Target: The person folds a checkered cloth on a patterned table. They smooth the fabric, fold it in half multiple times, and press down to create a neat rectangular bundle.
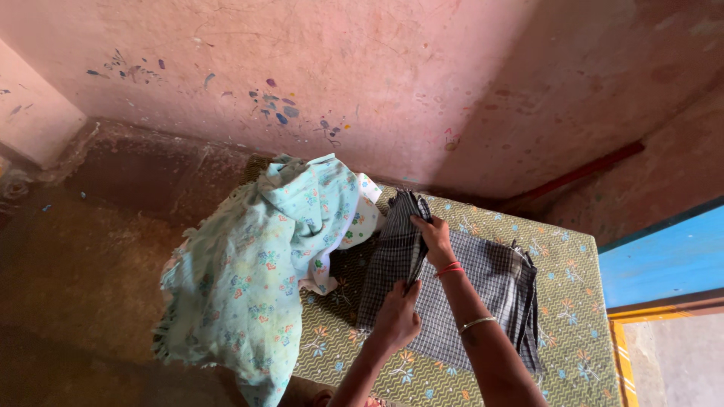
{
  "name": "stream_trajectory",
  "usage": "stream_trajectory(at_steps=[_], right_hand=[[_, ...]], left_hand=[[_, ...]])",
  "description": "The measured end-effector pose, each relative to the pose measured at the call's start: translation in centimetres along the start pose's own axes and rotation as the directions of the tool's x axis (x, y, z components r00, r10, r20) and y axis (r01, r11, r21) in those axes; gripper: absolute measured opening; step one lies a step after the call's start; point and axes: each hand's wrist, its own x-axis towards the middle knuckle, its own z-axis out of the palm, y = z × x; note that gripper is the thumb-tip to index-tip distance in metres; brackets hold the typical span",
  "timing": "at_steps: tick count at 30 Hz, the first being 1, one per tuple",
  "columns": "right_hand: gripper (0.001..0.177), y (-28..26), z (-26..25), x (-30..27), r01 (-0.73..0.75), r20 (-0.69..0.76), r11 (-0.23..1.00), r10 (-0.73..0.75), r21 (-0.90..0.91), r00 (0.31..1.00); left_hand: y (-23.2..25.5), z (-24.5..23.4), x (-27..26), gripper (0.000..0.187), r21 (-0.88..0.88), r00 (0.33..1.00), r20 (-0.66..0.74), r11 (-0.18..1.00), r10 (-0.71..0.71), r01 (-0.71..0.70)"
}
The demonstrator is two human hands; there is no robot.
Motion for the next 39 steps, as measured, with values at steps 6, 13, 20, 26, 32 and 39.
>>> stream_trajectory(at_steps=[6,13,20,26,32,39], right_hand=[[0.015,-0.5,-4.3,-0.2,-0.029,0.003,0.997,0.029,0.068,1.0],[0.019,-1.3,-8.9,-1.7,-0.042,-0.041,0.998,0.044,0.048,0.998],[0.02,-2.4,-12.4,-2.8,-0.081,-0.124,0.996,0.083,0.023,0.989],[0.02,-2.7,-15.2,-3.1,-0.111,-0.164,0.989,0.126,0.094,0.978],[0.025,-2.9,-18.8,-3.6,-0.075,-0.197,0.997,0.075,0.006,0.978],[0.023,-2.7,-22.2,-4.3,-0.091,-0.202,0.996,0.093,0.018,0.975]], left_hand=[[1.5,2.6,0.7,0.07,-0.071,0.997,0.024,0.995,0.076,-0.074],[2.6,5.4,1.6,0.068,-0.033,0.987,0.128,0.995,0.096,-0.092],[3.5,8.9,2.8,0.071,-0.029,0.973,0.189,0.991,0.134,-0.131],[5.0,10.8,3.3,0.072,-0.035,0.965,0.217,0.989,0.145,-0.141],[6.7,12.5,3.9,0.07,-0.095,0.954,0.237,0.982,0.183,-0.165],[9.0,13.9,4.3,0.07,-0.094,0.934,0.318,0.986,0.162,-0.139]])
